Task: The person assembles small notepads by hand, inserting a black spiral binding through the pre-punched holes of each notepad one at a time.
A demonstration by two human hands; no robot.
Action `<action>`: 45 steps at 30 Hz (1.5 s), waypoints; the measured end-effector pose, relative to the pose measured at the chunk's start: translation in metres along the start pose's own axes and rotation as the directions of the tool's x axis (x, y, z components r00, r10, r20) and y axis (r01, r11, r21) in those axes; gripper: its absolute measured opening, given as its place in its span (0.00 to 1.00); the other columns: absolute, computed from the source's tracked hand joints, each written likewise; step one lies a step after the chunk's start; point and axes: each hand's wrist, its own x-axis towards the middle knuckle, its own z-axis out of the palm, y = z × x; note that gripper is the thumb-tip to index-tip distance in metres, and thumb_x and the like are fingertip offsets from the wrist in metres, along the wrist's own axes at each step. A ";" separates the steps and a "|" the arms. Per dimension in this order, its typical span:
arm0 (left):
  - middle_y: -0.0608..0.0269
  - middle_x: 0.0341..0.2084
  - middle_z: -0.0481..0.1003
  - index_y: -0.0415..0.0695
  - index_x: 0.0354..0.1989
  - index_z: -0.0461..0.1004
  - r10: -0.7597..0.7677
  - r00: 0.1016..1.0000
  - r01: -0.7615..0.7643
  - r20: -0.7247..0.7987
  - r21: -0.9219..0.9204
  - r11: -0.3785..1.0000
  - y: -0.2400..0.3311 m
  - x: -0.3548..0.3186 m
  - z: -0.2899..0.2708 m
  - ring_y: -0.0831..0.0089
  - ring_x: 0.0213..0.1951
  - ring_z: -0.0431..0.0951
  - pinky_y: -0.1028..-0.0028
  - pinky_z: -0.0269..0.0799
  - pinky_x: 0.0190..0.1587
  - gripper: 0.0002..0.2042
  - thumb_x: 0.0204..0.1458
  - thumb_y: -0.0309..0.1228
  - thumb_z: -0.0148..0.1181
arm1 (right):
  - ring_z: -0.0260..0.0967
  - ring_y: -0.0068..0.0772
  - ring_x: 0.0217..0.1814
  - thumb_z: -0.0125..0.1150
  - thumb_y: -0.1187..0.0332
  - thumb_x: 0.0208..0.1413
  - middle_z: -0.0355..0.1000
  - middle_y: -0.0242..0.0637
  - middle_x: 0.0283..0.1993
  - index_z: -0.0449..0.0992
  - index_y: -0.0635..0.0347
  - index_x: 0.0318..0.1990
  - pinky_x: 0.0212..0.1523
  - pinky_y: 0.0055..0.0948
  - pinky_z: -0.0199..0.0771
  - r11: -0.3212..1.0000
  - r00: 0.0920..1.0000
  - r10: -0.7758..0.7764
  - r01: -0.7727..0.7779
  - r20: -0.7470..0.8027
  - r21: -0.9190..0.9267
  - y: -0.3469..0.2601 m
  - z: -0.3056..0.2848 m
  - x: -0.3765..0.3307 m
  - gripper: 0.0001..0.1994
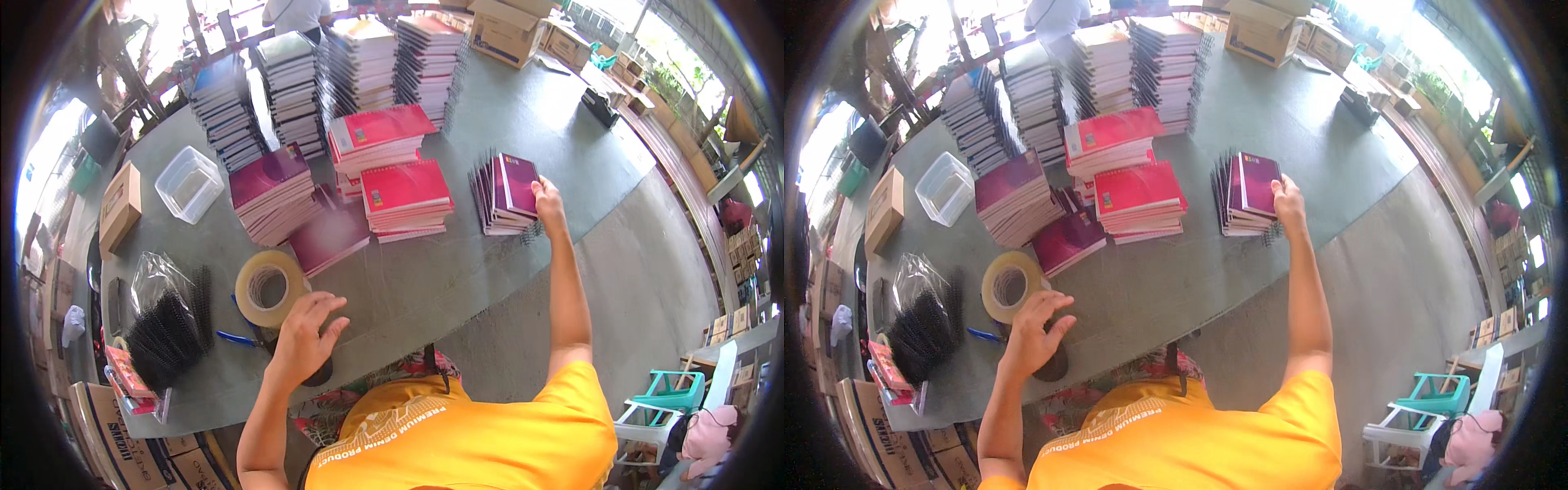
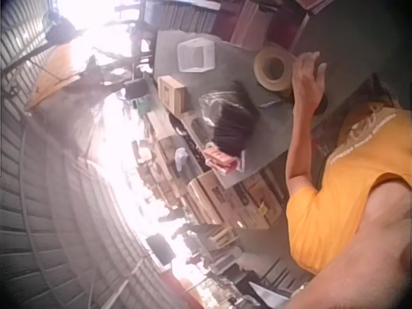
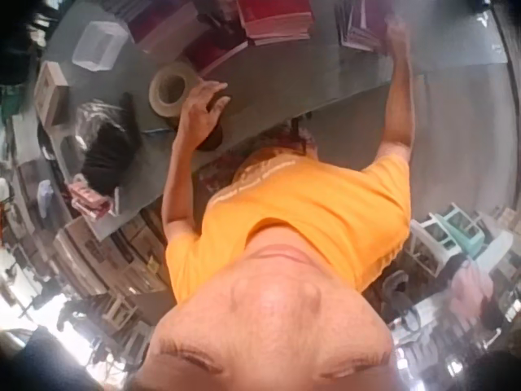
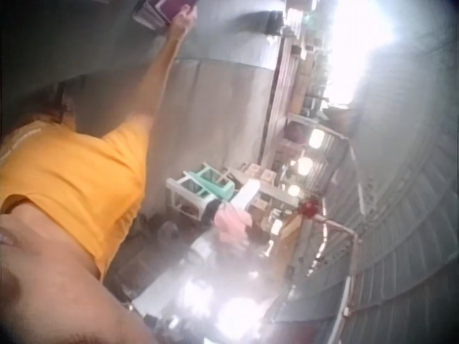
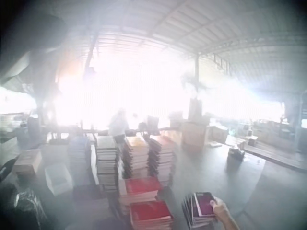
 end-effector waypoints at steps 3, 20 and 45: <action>0.53 0.39 0.73 0.39 0.41 0.74 0.010 1.000 -0.010 -0.001 0.001 1.000 -0.001 0.001 0.001 0.56 0.43 0.73 0.67 0.69 0.44 0.13 0.46 0.26 0.62 | 0.65 0.37 0.57 0.48 0.62 0.61 0.69 0.49 0.54 0.62 0.70 0.58 0.56 0.28 0.61 0.986 0.997 -0.042 0.032 -0.060 -0.166 0.006 -0.001 0.000 0.23; 0.55 0.36 0.74 0.39 0.41 0.75 -0.071 0.997 0.072 0.021 -0.031 0.997 -0.017 -0.017 -0.001 0.63 0.34 0.75 0.71 0.71 0.36 0.13 0.46 0.26 0.63 | 0.32 0.48 0.74 0.64 0.36 0.35 0.41 0.56 0.70 0.44 0.61 0.67 0.70 0.35 0.39 0.741 0.989 0.081 0.024 0.125 -0.671 -0.061 0.014 -0.019 0.57; 0.49 0.30 0.74 0.38 0.30 0.74 -0.475 0.627 0.779 -0.618 0.495 0.385 -0.158 -0.088 -0.077 0.58 0.34 0.78 0.65 0.73 0.36 0.12 0.49 0.36 0.59 | 0.70 0.39 0.37 0.54 0.79 0.44 0.74 0.34 0.35 0.75 0.58 0.41 0.40 0.34 0.70 0.333 0.257 -0.875 0.934 0.411 0.126 -0.135 0.219 -0.166 0.14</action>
